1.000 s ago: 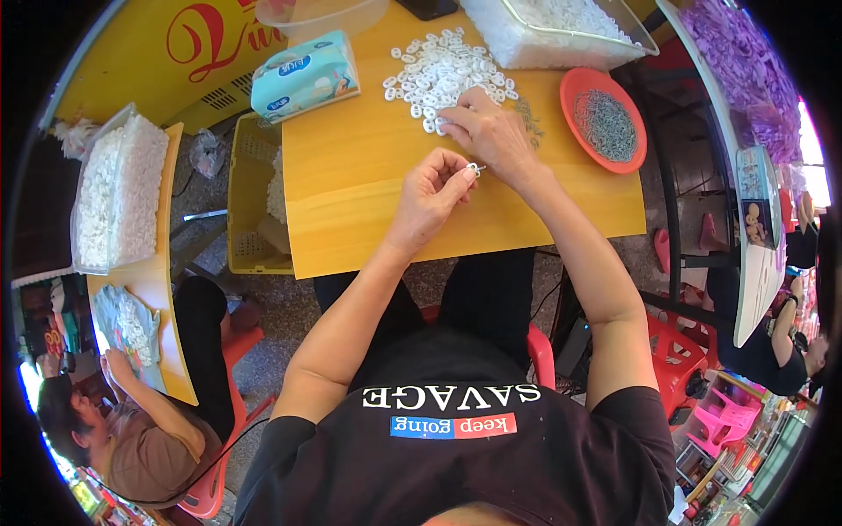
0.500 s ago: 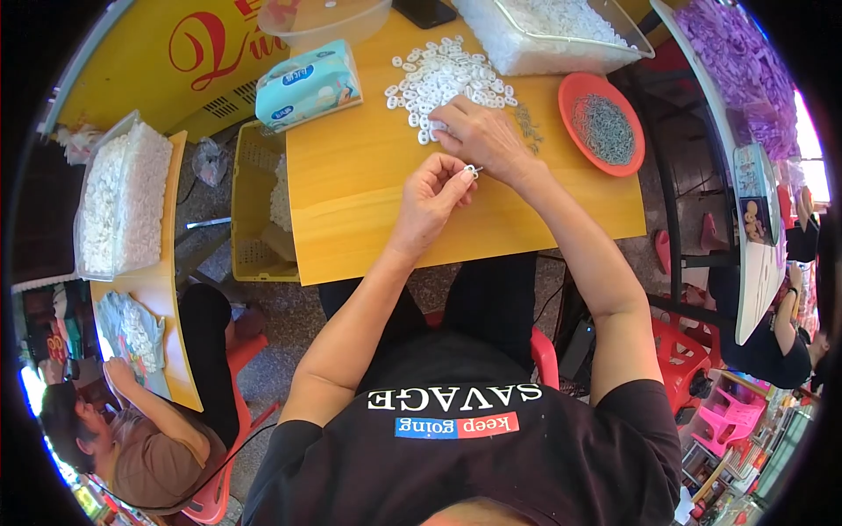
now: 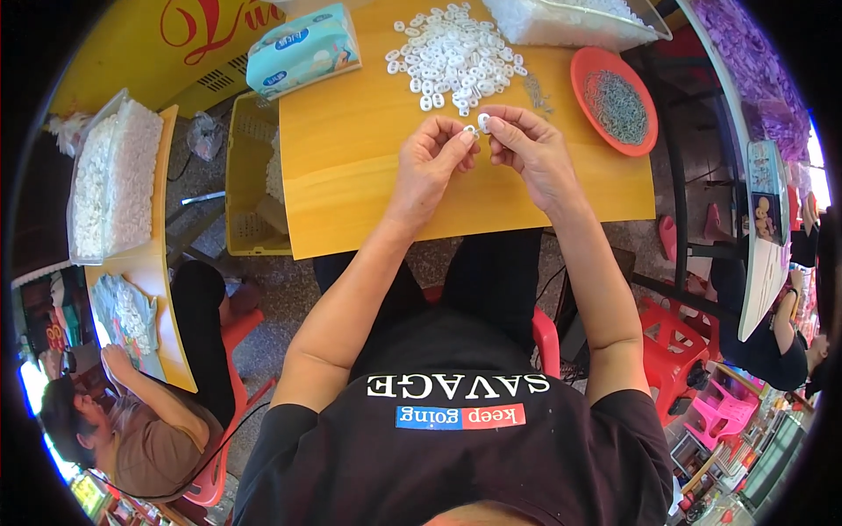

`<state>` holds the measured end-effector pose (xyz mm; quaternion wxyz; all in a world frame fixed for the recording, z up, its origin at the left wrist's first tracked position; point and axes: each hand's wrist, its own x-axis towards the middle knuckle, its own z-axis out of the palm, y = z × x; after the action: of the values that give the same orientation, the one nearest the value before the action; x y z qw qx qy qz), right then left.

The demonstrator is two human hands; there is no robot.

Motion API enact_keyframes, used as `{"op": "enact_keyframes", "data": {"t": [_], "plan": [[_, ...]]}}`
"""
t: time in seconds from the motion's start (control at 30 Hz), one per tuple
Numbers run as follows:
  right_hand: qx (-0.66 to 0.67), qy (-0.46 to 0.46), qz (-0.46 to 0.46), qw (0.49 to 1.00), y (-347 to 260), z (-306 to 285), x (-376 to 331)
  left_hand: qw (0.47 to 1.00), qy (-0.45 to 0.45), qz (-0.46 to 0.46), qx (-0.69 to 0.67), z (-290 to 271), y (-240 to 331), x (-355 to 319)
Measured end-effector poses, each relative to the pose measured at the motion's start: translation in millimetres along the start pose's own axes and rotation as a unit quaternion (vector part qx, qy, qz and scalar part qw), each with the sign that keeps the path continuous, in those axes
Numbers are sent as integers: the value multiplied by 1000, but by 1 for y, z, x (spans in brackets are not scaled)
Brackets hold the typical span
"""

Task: Assembling or sorting small white plastic components at a workbench.

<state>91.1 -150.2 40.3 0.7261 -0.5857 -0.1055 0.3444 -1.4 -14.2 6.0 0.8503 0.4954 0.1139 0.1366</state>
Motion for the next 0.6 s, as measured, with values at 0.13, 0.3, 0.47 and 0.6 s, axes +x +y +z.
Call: {"op": "enact_keyframes", "data": {"t": [0.13, 0.3, 0.47, 0.6], "plan": [[3, 3, -14, 1000, 1, 0, -4, 1000, -3, 5, -1, -1, -2, 1], [-6, 12, -35, 999, 1, 0, -4, 1000, 0, 3, 3, 0, -1, -1], [-35, 10, -48, 998, 0, 4, -6, 1000, 1, 3, 8, 0, -1, -1], [-90, 20, -91, 992, 1, 4, -6, 1000, 2, 5, 11, 1, -1, -1]]}}
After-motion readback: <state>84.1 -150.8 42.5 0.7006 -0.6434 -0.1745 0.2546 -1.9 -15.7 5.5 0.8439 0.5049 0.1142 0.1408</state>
